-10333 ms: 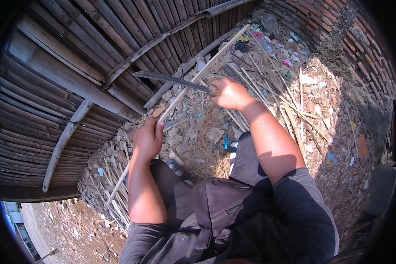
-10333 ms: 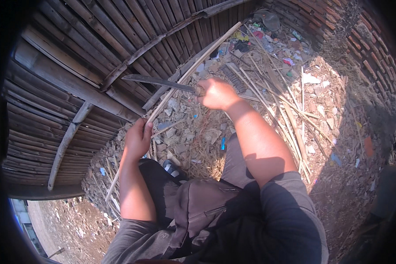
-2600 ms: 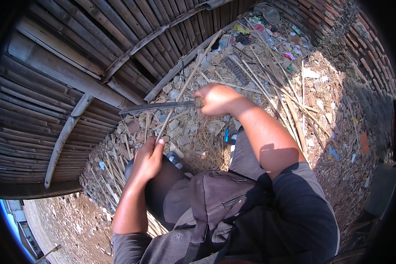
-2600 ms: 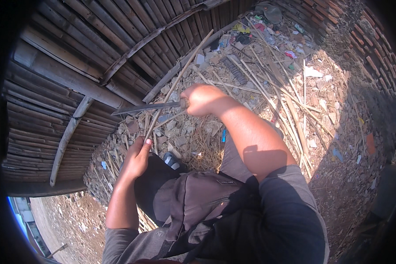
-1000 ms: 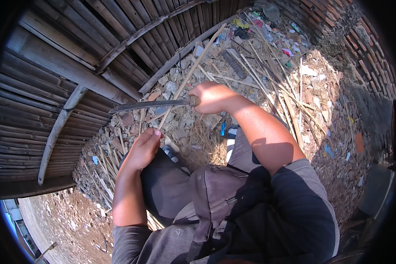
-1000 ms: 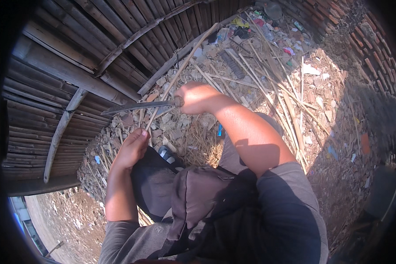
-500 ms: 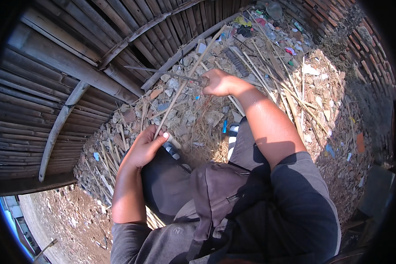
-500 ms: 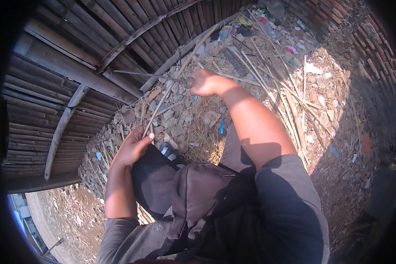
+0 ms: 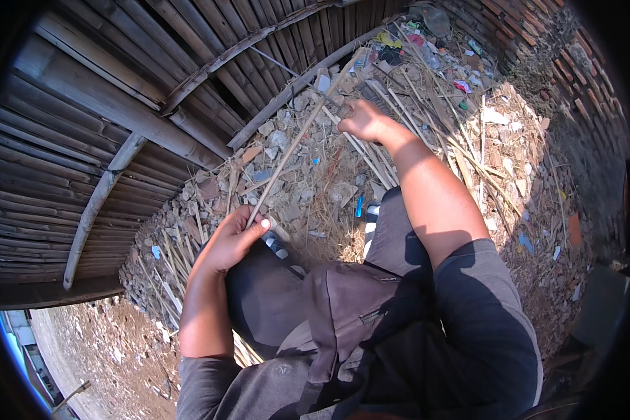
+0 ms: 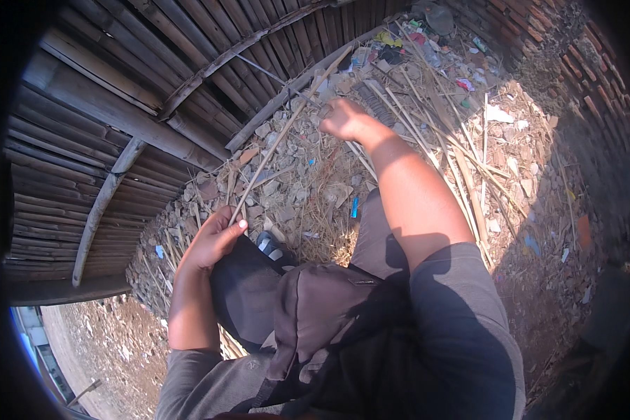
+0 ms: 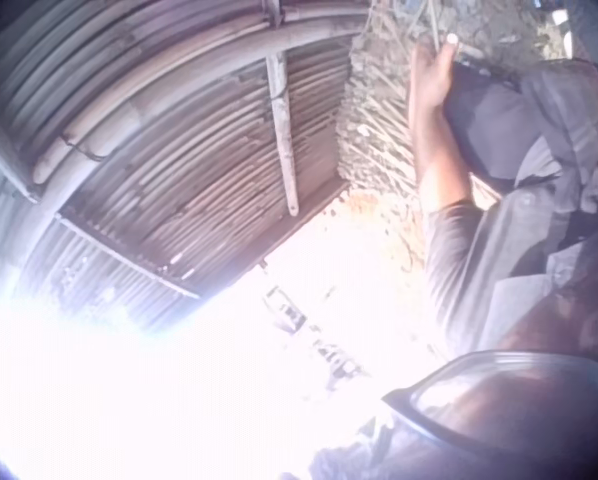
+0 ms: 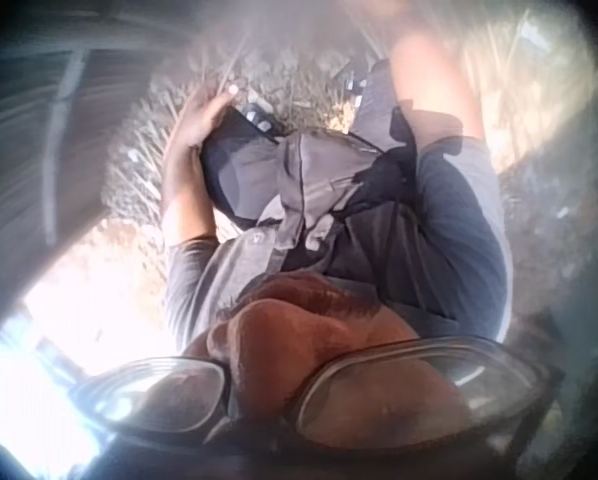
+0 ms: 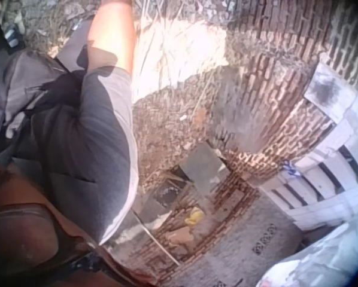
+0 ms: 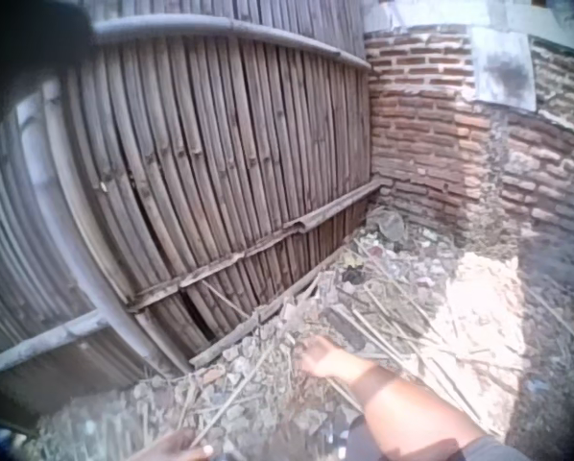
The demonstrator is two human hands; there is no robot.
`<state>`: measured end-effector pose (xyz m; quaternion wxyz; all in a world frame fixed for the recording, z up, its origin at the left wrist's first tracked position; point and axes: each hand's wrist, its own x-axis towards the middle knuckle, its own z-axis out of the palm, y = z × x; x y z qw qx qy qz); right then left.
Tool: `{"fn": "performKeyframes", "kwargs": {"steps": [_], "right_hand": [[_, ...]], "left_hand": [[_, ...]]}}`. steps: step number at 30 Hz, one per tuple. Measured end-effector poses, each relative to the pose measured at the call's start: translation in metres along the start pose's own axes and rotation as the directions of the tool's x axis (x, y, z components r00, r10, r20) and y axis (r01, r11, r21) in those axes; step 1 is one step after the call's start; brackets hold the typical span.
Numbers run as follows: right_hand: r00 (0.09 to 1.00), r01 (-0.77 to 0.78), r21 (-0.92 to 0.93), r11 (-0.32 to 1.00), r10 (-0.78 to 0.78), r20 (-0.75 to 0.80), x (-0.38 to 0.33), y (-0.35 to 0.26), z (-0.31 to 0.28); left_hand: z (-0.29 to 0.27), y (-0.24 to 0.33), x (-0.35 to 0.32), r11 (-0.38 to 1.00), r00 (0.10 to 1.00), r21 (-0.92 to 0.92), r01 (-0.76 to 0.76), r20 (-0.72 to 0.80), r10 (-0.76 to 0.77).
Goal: The person holds a bamboo strip and repeatedly scrapes along its surface using a knife.
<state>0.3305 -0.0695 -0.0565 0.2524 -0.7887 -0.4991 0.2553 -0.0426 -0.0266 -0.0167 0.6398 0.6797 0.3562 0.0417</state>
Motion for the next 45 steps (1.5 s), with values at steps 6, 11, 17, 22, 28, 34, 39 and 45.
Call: {"fn": "performKeyframes", "kwargs": {"steps": [6,11,17,22,28,34,39,45], "right_hand": [[0.935,0.287,-0.155,0.945,-0.241,0.261,-0.035,-0.061,0.022],[0.919,0.226,-0.123,0.966,-0.169,0.357,-0.019,-0.055,0.026],[0.956,0.237,-0.262,0.935,-0.178,0.232,-0.026,-0.067,0.019],[0.994,0.067,-0.242,0.968,-0.045,0.096,0.0,-0.03,0.008],[0.944,0.181,-0.167,0.969,-0.123,0.305,-0.035,-0.058,0.011],[0.992,0.026,-0.057,0.998,-0.018,0.127,-0.002,-0.019,0.006],[0.95,0.254,-0.21,0.944,-0.203,0.238,-0.045,-0.065,0.014],[0.989,0.029,-0.107,0.994,-0.013,0.15,0.006,-0.009,-0.003]], "left_hand": [[-0.003,0.002,-0.004,0.996,1.0,-0.085,-0.001,0.027,0.004],[-0.006,0.008,0.0,0.992,0.993,-0.057,0.114,-0.005,-0.115],[-0.001,0.001,-0.005,0.985,0.994,-0.144,0.09,-0.052,-0.099],[-0.004,0.003,0.003,0.99,0.99,0.02,0.138,0.013,-0.139],[0.002,0.005,-0.003,0.998,0.999,-0.061,-0.033,0.006,0.033],[-0.006,0.009,-0.003,0.967,0.991,-0.219,0.133,0.022,-0.131],[0.002,0.011,-0.011,0.993,0.996,-0.078,0.09,0.007,-0.09],[-0.008,0.0,0.002,0.989,0.996,-0.121,0.086,0.025,-0.083]]}}
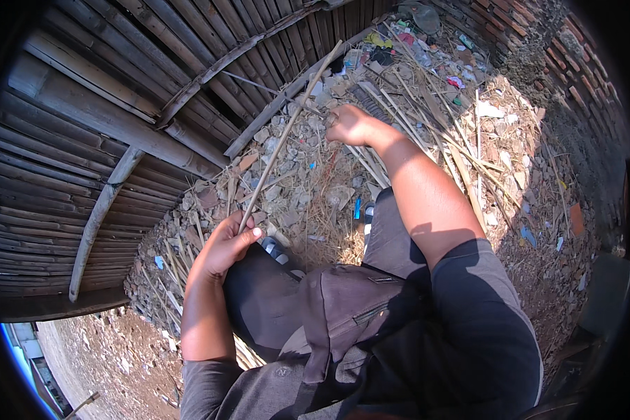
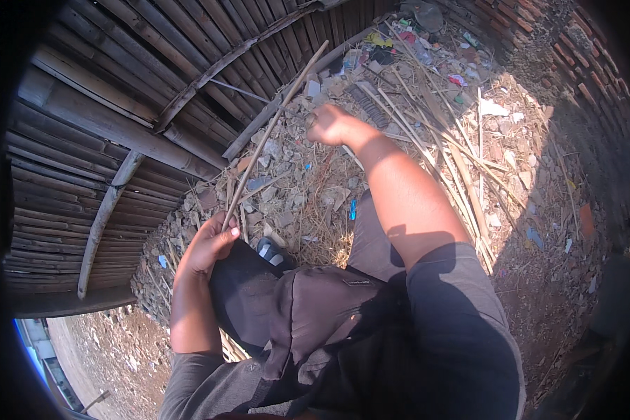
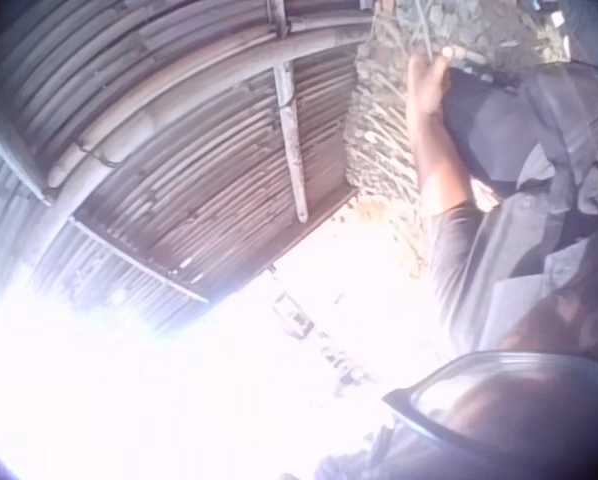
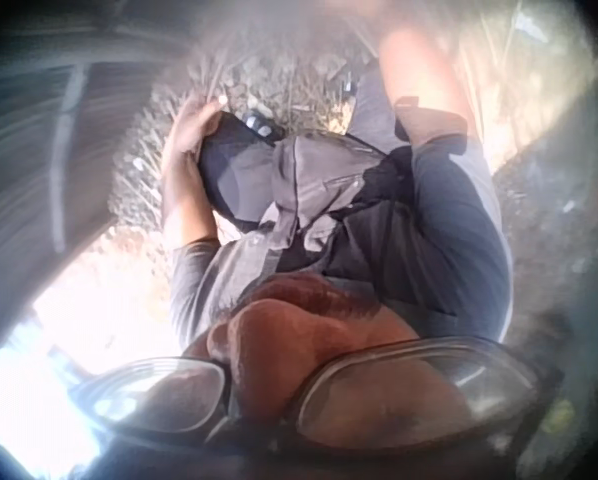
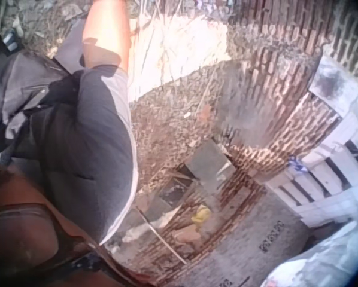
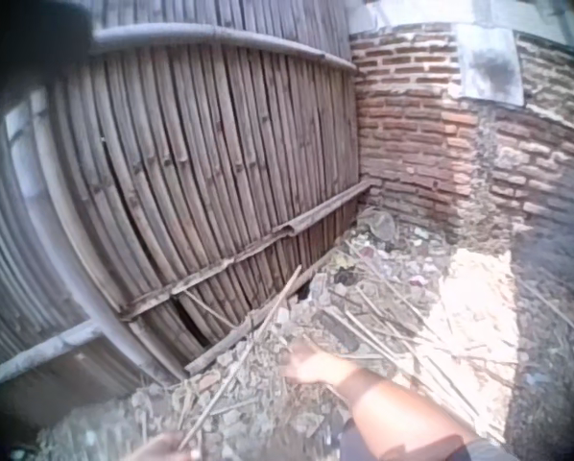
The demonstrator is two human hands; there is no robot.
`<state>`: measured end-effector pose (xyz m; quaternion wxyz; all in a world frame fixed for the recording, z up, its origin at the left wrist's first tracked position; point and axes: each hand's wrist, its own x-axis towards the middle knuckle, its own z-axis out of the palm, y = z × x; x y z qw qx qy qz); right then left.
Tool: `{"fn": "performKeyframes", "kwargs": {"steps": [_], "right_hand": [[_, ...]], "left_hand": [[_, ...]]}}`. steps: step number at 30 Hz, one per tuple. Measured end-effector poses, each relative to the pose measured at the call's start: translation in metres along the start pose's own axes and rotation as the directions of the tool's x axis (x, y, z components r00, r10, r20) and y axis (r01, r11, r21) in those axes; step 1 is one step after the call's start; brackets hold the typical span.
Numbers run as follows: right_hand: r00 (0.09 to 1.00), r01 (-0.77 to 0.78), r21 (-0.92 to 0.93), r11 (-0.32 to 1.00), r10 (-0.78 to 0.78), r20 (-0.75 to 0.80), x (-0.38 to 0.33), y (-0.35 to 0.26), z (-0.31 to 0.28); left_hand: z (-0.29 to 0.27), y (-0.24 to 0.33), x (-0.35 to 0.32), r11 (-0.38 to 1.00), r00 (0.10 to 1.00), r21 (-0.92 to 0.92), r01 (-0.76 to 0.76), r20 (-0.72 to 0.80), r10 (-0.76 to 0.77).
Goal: The person holds a bamboo strip and repeatedly scrapes along its surface using a knife.
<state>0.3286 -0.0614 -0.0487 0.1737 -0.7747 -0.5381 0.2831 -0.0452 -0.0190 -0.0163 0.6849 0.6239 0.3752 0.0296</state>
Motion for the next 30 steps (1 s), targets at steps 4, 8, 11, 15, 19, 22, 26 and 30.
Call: {"fn": "performKeyframes", "kwargs": {"steps": [4,8,11,15,19,22,26,30], "right_hand": [[0.984,0.175,-0.102,0.979,-0.177,-0.006,-0.042,-0.062,0.012],[0.994,-0.067,0.054,0.996,0.062,0.093,-0.017,-0.008,-0.012],[0.992,-0.061,0.187,0.98,0.081,-0.099,-0.003,0.019,-0.022],[0.97,0.185,-0.115,0.976,-0.2,-0.138,-0.029,-0.041,0.008],[0.999,0.039,-0.116,0.993,-0.035,0.032,-0.019,-0.013,-0.002],[0.987,-0.102,-0.05,0.994,0.095,-0.133,0.009,0.047,-0.023],[0.914,0.136,-0.022,0.99,-0.134,-0.383,-0.016,0.013,-0.001],[0.962,0.249,-0.031,0.968,-0.251,-0.111,-0.058,-0.047,0.006]], "left_hand": [[0.004,0.006,-0.013,0.999,1.0,-0.024,0.023,-0.008,-0.024],[0.008,-0.002,-0.015,0.989,0.997,0.136,-0.061,-0.031,0.066],[0.005,0.006,-0.019,0.987,0.998,0.152,-0.044,-0.033,0.05],[0.006,0.005,-0.031,0.998,0.994,0.057,0.007,-0.111,-0.001],[0.029,0.004,-0.033,0.956,0.989,0.291,-0.026,-0.13,0.067],[0.031,0.003,-0.049,0.867,0.977,0.498,0.02,-0.194,0.089],[0.034,0.0,-0.075,0.758,0.953,0.652,0.006,-0.234,0.194],[0.021,-0.034,-0.106,0.829,0.913,0.554,0.069,-0.371,0.172]]}}
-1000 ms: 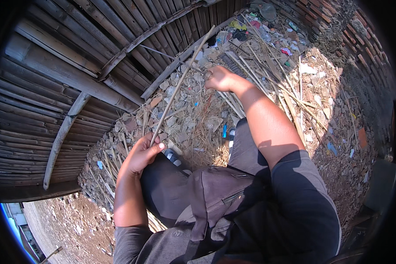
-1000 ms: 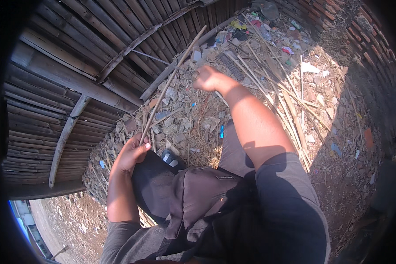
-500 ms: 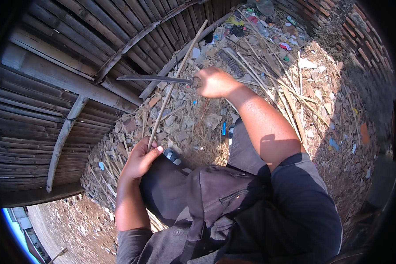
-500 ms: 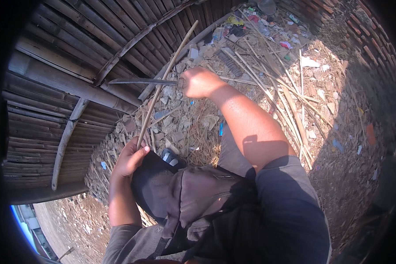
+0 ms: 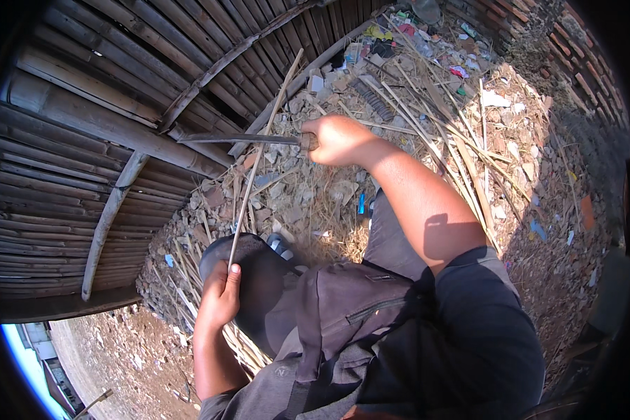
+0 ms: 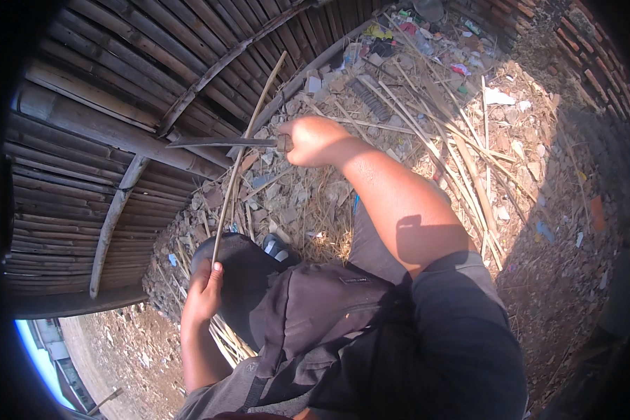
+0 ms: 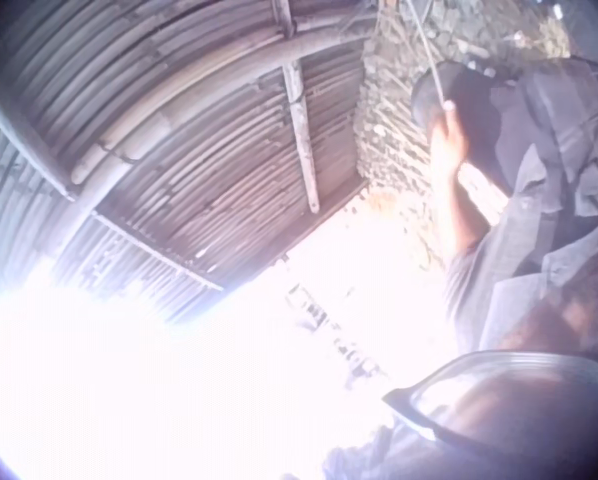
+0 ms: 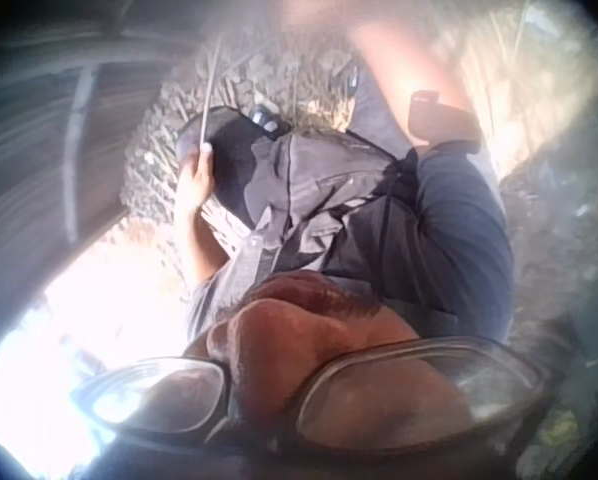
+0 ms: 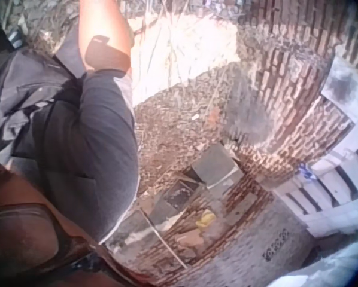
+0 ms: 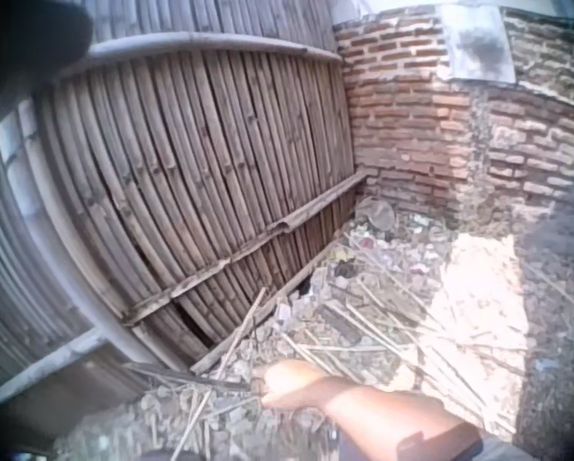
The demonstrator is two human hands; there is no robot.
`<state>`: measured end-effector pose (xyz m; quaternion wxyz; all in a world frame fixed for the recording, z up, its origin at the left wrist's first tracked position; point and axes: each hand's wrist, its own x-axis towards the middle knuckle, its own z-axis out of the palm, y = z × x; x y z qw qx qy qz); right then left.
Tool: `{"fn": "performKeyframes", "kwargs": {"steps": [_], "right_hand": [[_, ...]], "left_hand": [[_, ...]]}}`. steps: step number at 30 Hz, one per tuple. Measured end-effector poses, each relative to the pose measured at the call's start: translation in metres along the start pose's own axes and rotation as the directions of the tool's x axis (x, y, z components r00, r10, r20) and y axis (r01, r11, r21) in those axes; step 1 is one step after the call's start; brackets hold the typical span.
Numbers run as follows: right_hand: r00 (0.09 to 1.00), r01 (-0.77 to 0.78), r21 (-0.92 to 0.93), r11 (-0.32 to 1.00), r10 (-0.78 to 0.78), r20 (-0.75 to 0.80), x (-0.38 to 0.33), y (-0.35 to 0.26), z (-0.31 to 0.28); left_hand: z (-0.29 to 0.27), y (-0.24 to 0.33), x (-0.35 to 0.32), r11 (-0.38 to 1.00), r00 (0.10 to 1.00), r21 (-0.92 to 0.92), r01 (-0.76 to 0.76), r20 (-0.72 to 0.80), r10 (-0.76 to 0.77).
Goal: The person holds a bamboo strip and repeatedly scrapes along its surface using a knife.
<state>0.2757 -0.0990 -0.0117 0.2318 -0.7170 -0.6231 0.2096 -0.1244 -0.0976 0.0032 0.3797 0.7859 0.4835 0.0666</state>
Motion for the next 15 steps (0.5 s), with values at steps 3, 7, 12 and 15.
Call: {"fn": "performKeyframes", "kwargs": {"steps": [3,7,12,15], "right_hand": [[0.98,0.094,-0.065,0.994,-0.08,0.182,-0.003,-0.018,0.011],[0.974,0.068,-0.066,0.995,-0.052,0.22,0.014,0.011,0.038],[0.951,0.02,-0.162,0.987,0.031,0.308,0.014,0.003,0.039],[0.968,0.045,-0.124,0.991,-0.012,0.252,0.002,-0.01,0.027]], "left_hand": [[-0.006,0.005,-0.025,0.986,0.988,0.074,0.152,0.027,-0.154],[-0.002,-0.005,-0.063,0.964,0.978,0.172,0.201,0.021,-0.207],[0.003,-0.007,-0.097,0.944,0.952,0.132,0.301,-0.1,-0.289],[0.004,-0.025,-0.115,0.922,0.963,0.317,0.223,-0.218,-0.158]]}}
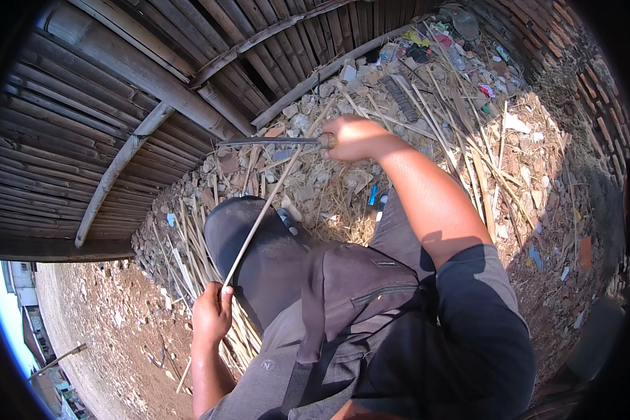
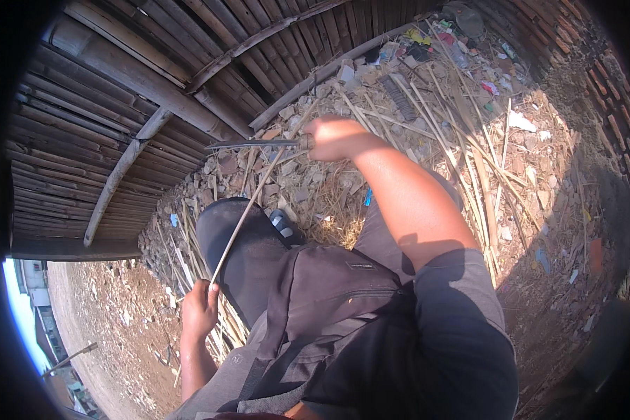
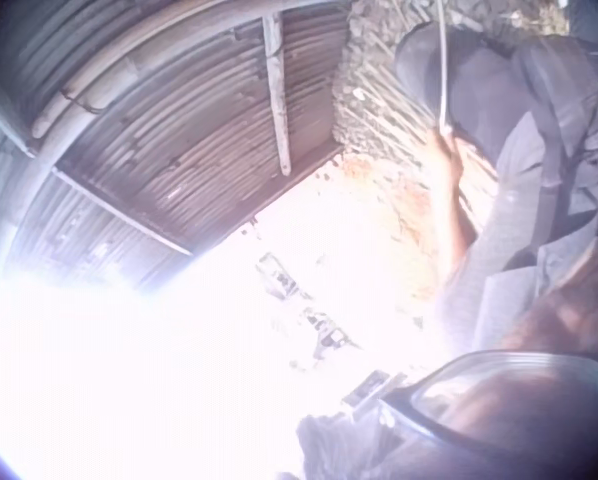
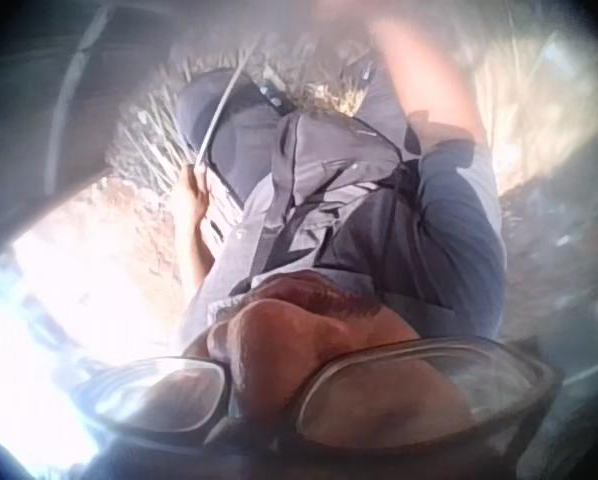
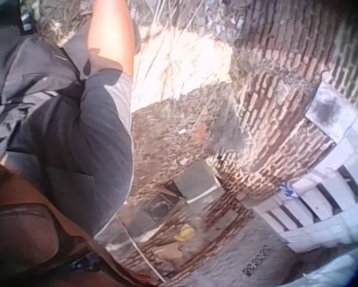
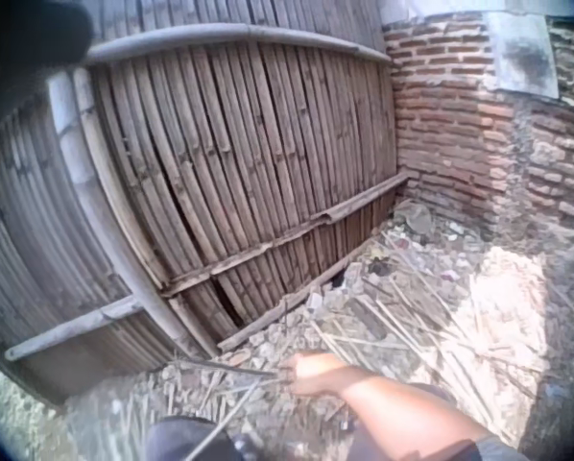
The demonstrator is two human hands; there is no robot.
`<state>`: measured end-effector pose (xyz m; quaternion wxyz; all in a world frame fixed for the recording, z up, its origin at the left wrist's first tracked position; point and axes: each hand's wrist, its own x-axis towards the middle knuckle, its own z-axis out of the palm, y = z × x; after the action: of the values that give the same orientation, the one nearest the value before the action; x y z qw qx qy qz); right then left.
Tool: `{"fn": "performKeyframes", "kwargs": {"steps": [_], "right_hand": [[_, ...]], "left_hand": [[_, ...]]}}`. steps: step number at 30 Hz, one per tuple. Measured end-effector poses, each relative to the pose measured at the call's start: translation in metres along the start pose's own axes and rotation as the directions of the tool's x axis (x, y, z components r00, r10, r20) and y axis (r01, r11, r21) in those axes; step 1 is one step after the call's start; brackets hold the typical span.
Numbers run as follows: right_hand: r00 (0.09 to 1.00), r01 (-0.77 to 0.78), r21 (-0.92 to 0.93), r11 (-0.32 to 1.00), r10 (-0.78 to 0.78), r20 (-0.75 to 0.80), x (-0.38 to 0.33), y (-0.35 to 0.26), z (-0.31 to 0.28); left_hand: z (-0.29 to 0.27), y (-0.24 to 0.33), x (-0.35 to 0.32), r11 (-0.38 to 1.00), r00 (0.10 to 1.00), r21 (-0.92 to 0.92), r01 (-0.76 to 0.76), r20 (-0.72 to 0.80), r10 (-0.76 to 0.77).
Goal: The person holds a bamboo strip and repeatedly scrapes along its surface using a knife.
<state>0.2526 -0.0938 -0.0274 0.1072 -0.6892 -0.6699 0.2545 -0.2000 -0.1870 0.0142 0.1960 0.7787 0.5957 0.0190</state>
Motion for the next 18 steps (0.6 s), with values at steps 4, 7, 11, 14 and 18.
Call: {"fn": "performKeyframes", "kwargs": {"steps": [4,7,11,14,18], "right_hand": [[0.995,0.041,0.004,0.999,-0.04,-0.087,-0.011,-0.004,-0.007],[0.994,0.074,0.054,0.996,-0.069,-0.085,-0.009,-0.006,-0.008],[0.965,0.224,-0.043,0.974,-0.228,-0.127,-0.005,-0.02,0.006],[0.987,0.163,-0.055,0.985,-0.162,0.022,-0.013,-0.034,0.007],[0.985,-0.092,0.156,0.983,0.067,0.158,-0.001,-0.006,-0.01]], "left_hand": [[0.012,-0.028,-0.022,0.991,0.99,0.12,0.057,-0.138,-0.04],[0.019,-0.026,-0.023,0.992,0.991,0.11,0.058,-0.127,-0.044],[0.034,-0.008,-0.008,0.996,0.987,0.091,0.022,-0.163,-0.007],[0.034,-0.002,-0.001,0.992,0.991,0.122,0.028,-0.133,-0.012],[0.033,-0.007,0.005,0.986,0.99,0.164,-0.005,-0.138,0.028]]}}
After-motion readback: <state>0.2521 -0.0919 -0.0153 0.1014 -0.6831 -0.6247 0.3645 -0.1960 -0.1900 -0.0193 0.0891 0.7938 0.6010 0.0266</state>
